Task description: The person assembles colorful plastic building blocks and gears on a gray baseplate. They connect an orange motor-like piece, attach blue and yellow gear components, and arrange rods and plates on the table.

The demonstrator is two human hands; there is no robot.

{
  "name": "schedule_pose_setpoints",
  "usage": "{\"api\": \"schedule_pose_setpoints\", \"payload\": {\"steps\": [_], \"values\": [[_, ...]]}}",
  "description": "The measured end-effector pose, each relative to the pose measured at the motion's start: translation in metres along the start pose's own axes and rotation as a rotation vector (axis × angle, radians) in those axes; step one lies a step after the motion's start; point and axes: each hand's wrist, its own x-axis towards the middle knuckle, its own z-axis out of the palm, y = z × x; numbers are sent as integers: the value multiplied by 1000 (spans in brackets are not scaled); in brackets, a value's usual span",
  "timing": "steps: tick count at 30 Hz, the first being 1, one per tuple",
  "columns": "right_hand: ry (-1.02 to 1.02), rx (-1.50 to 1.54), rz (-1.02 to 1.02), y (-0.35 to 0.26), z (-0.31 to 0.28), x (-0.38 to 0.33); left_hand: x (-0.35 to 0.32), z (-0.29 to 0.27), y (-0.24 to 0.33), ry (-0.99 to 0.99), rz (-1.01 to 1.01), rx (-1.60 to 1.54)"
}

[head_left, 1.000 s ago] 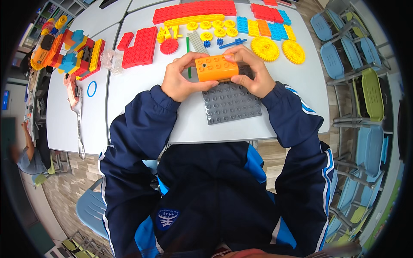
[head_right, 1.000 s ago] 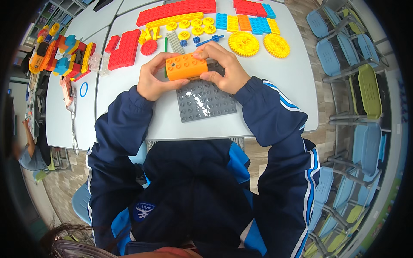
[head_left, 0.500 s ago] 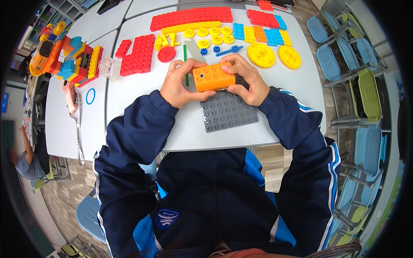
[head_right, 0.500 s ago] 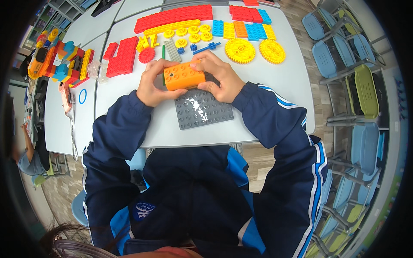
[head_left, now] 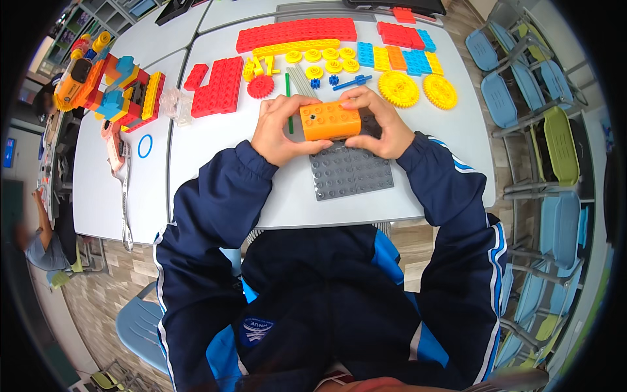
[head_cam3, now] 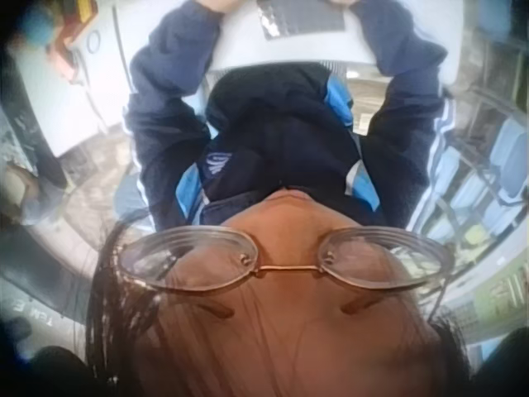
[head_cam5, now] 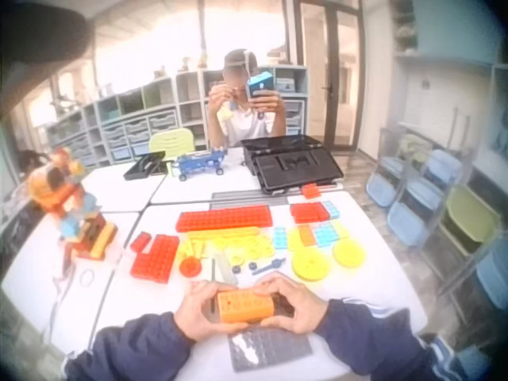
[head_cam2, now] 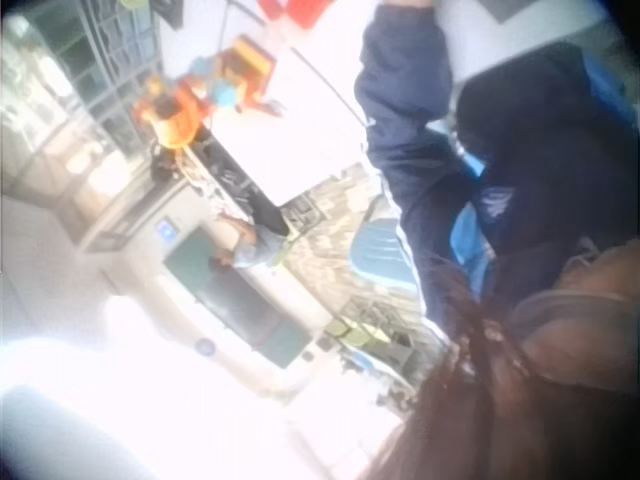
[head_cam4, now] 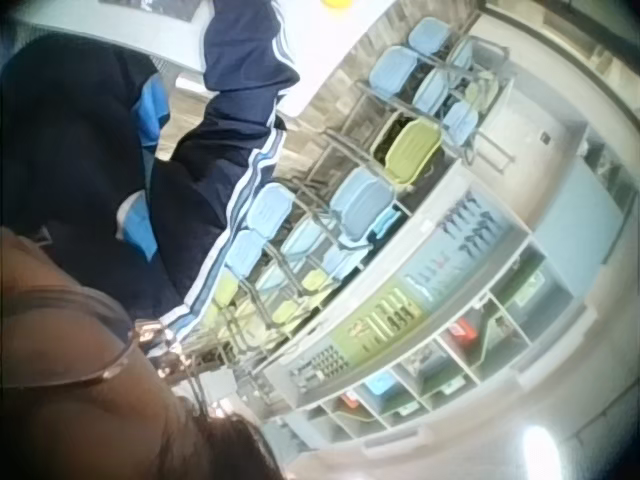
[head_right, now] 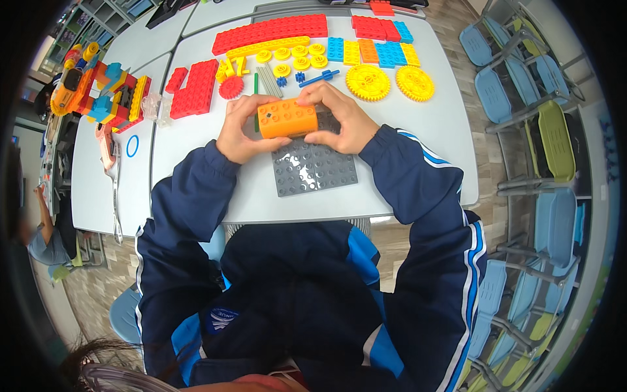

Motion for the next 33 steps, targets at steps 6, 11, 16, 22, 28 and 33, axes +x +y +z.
{"api": "schedule_pose_setpoints", "payload": {"steps": [6, 11, 16, 22, 28, 33], "values": [[8, -135, 89, -16, -5, 2, 7, -6, 0, 109, 101, 16], [-32, -127, 113, -16, -10, 1, -1, -2, -9, 137, 33, 31], [-55, -130, 63, -1, -33, -16, -1, -7, 1, 34, -110, -53], [-5, -77, 66, -20, -20, 2, -6, -20, 28, -127, 10, 21], [-75, -143, 91, -26, -18, 0, -16, -14, 29, -245, 53, -57], [-23, -160, 107, -19, -24, -3, -18, -9, 29, -273, 105, 104]]}}
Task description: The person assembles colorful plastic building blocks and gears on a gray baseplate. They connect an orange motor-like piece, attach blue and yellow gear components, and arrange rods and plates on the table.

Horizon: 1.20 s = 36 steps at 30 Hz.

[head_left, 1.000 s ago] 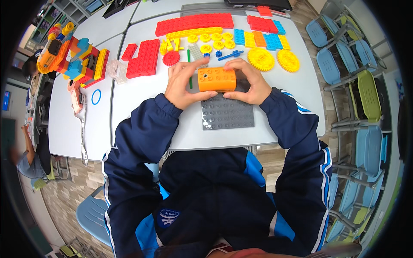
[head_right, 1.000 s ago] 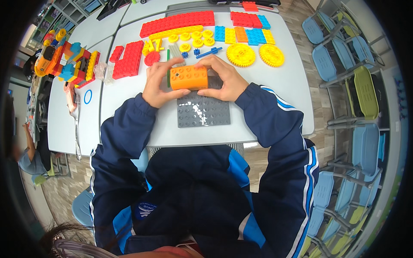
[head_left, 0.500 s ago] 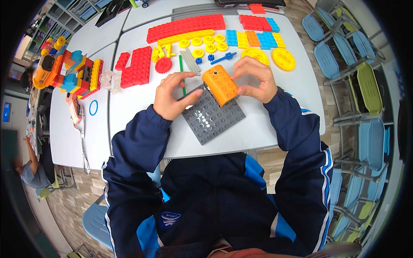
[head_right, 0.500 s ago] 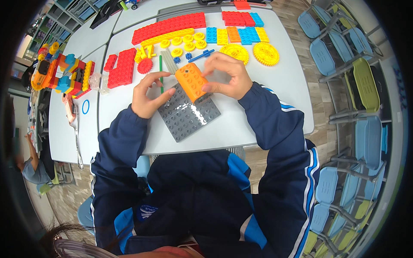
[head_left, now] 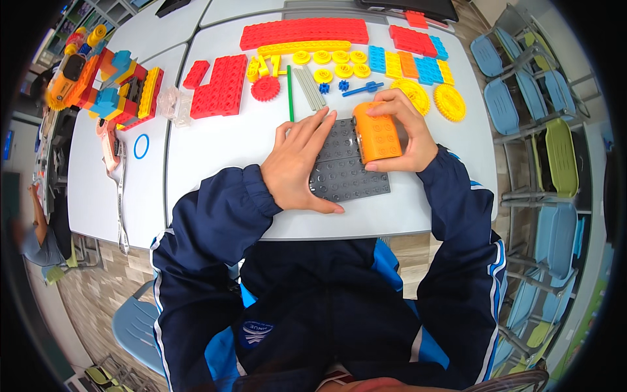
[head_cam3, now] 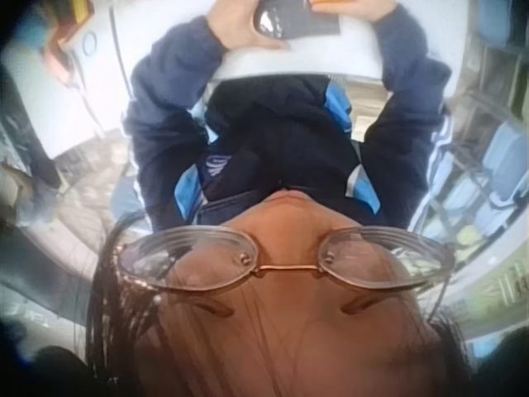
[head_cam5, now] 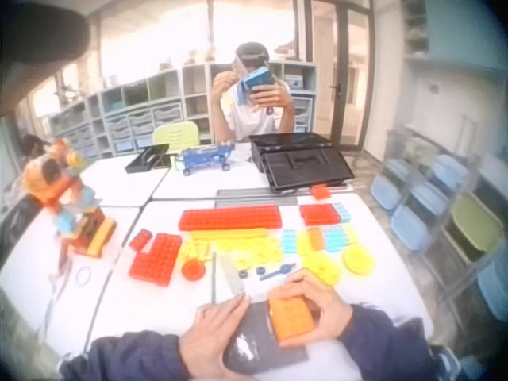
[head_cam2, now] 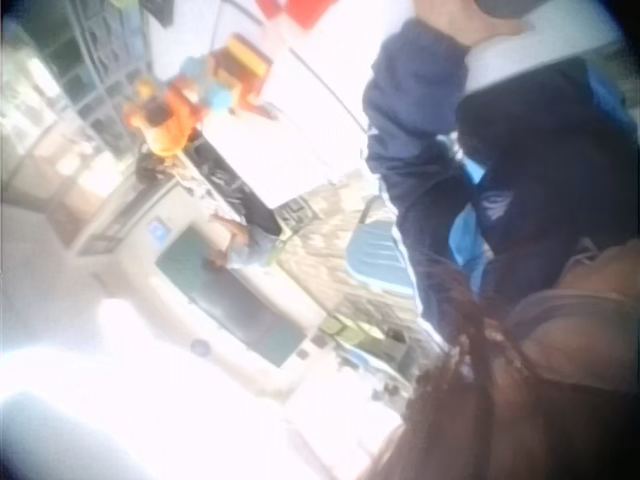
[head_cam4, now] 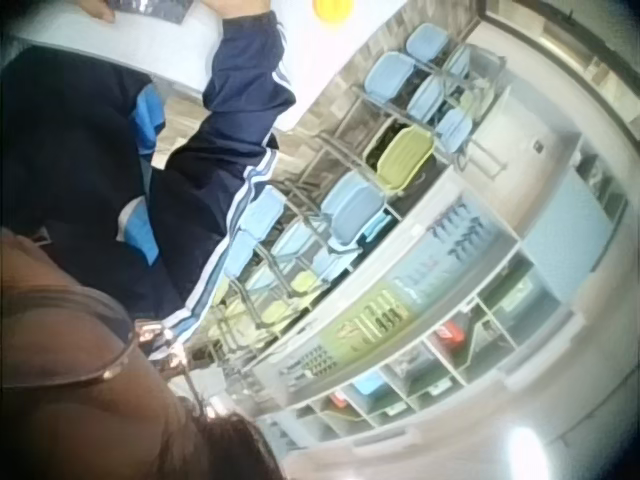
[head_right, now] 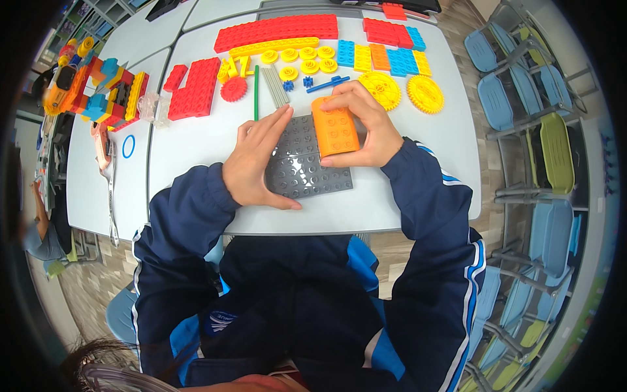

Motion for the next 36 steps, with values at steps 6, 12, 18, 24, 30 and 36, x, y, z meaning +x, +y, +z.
{"api": "schedule_pose_setpoints", "payload": {"steps": [6, 12, 18, 24, 30, 36], "values": [[-89, 106, 7, 10, 10, -7, -1, 8, -3, -8, 0, -17], [-118, 114, 4, 13, 6, -6, 2, 8, -3, 22, 3, -57], [-94, 88, -26, 18, 7, -8, 5, 5, -3, 6, 35, -54], [-66, 269, 165, 14, 10, -11, 6, 4, -6, 11, 46, -84], [-111, 244, 225, 7, 3, -9, 5, 7, -7, 10, 46, -78], [-160, 472, 204, 21, -7, -9, 6, 5, -6, -40, 44, -28]]}}
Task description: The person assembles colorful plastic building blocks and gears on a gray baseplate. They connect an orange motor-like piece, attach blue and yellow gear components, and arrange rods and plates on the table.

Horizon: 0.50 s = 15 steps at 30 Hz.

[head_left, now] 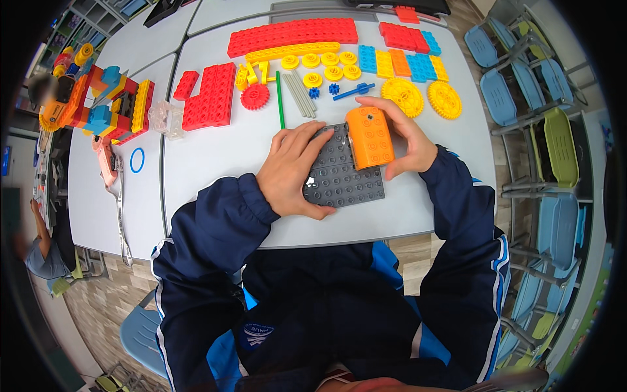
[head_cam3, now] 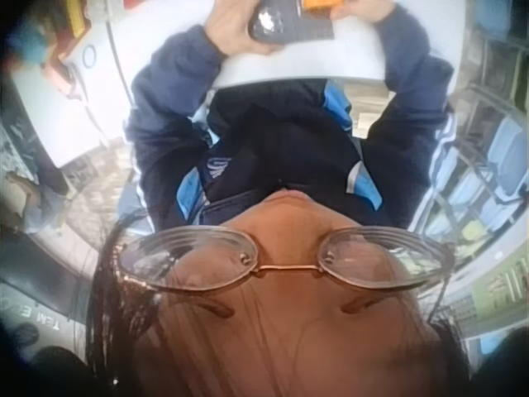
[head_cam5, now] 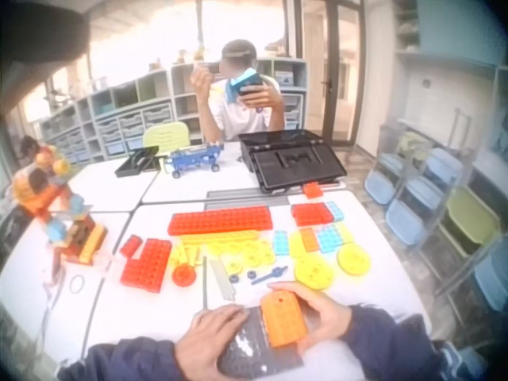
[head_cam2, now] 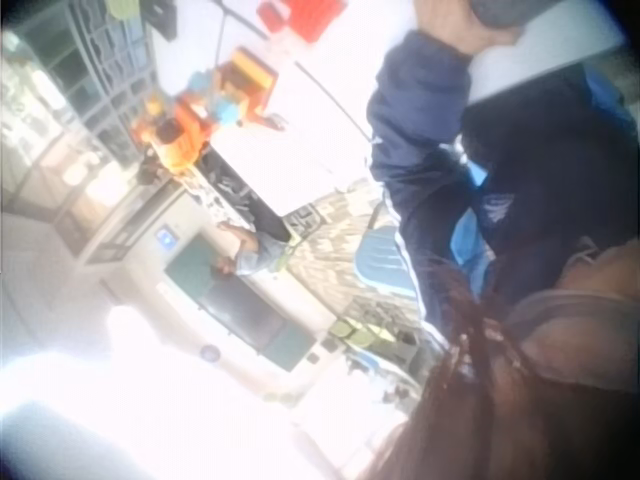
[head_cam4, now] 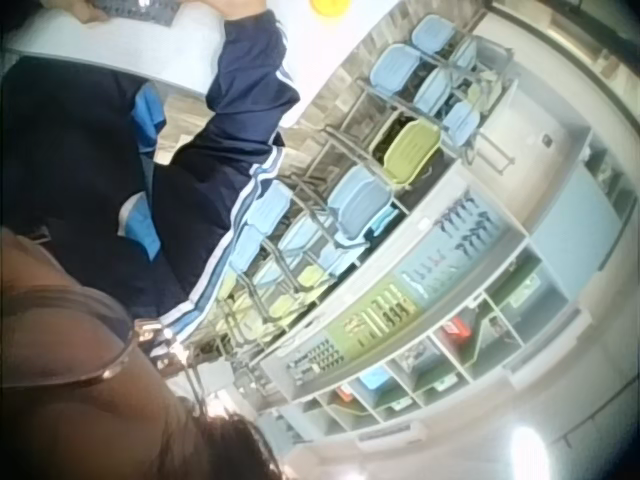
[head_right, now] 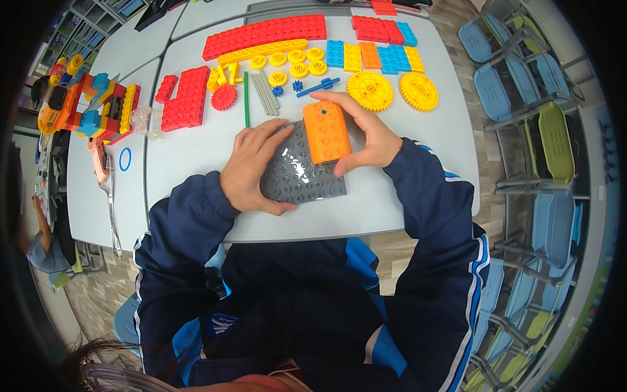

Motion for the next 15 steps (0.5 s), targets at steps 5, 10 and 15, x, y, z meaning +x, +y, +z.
{"api": "schedule_pose_setpoints", "payload": {"steps": [5, 10, 15], "values": [[64, 163, -42, 1, 11, 4, -1, -1, 1, -14, 27, 71], [171, -288, -24, -17, 26, 2, 0, -1, 7, 0, 40, 127], [185, -363, -52, -22, 26, 5, -1, 6, 13, 22, 13, 176]]}}
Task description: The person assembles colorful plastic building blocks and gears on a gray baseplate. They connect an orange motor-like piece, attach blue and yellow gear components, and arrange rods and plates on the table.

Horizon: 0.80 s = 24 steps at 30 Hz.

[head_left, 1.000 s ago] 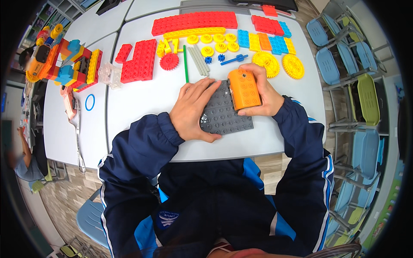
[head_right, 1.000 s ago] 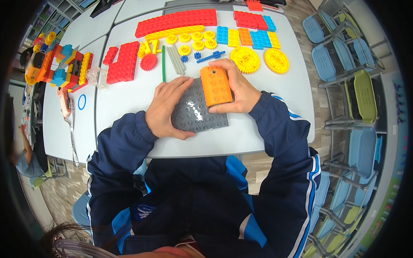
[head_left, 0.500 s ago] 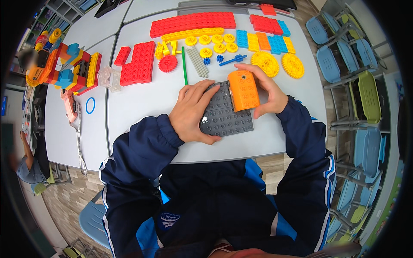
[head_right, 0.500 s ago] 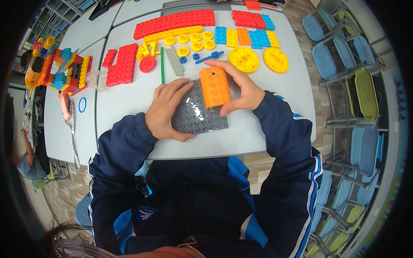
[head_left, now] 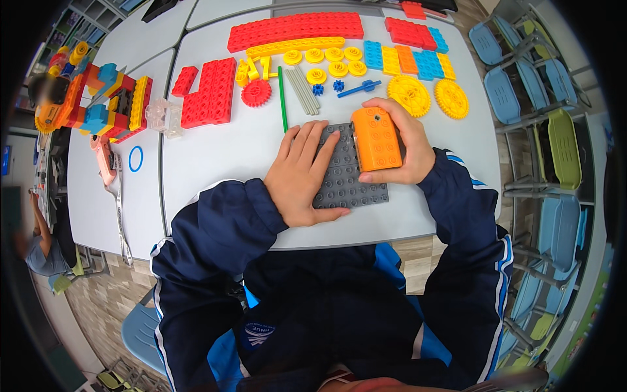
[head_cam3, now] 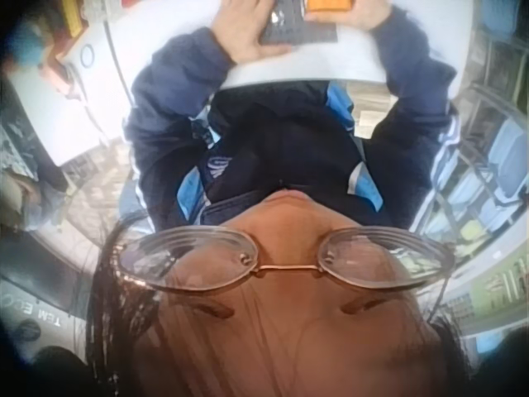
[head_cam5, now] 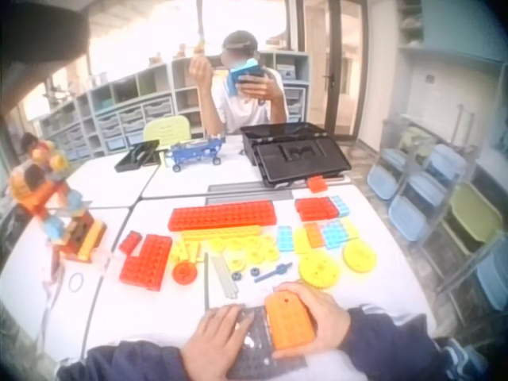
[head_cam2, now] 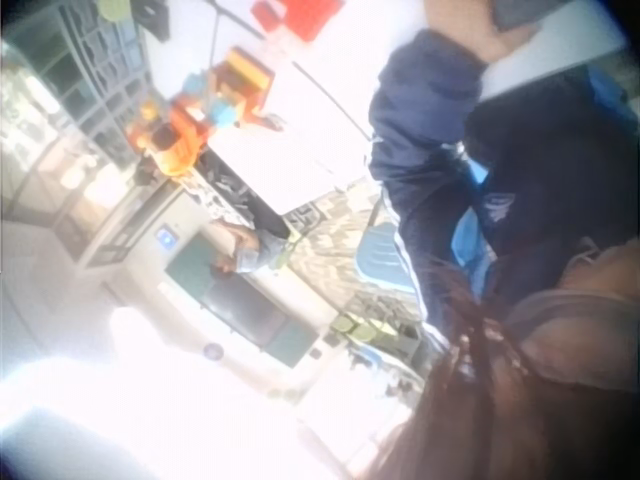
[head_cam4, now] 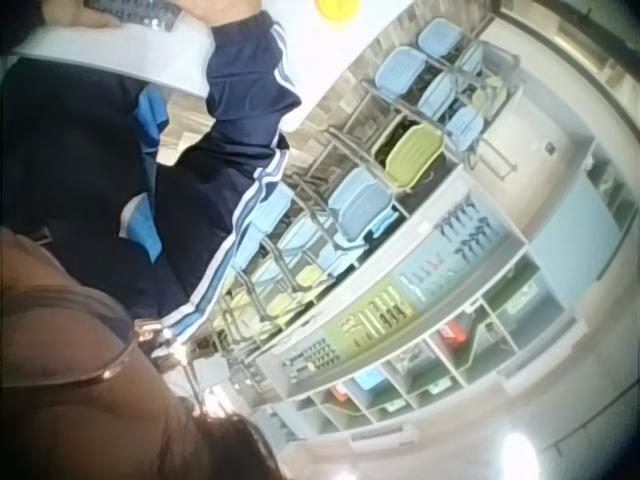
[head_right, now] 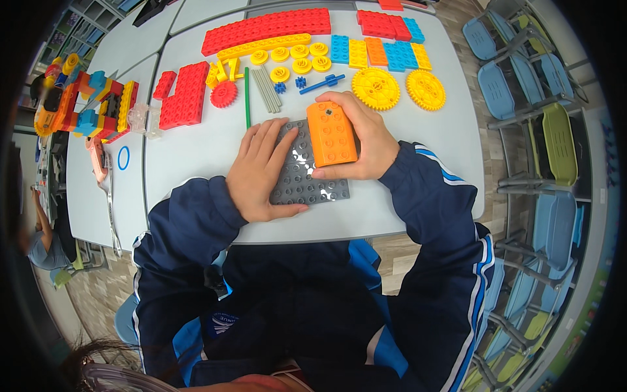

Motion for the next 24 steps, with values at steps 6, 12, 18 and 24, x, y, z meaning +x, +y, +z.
{"api": "schedule_pose_setpoints", "payload": {"steps": [6, 12, 18, 24], "values": [[27, -55, -73, 0, -3, 3, 1, 0, -1, -2, 18, -9], [48, -36, -52, 4, 0, 2, 1, 0, 1, -2, 14, 22], [49, -15, -18, 6, 0, 3, 0, 1, 3, -5, 12, 67], [38, -27, -31, 5, -2, 4, -1, 2, 4, -16, 9, 106]]}}
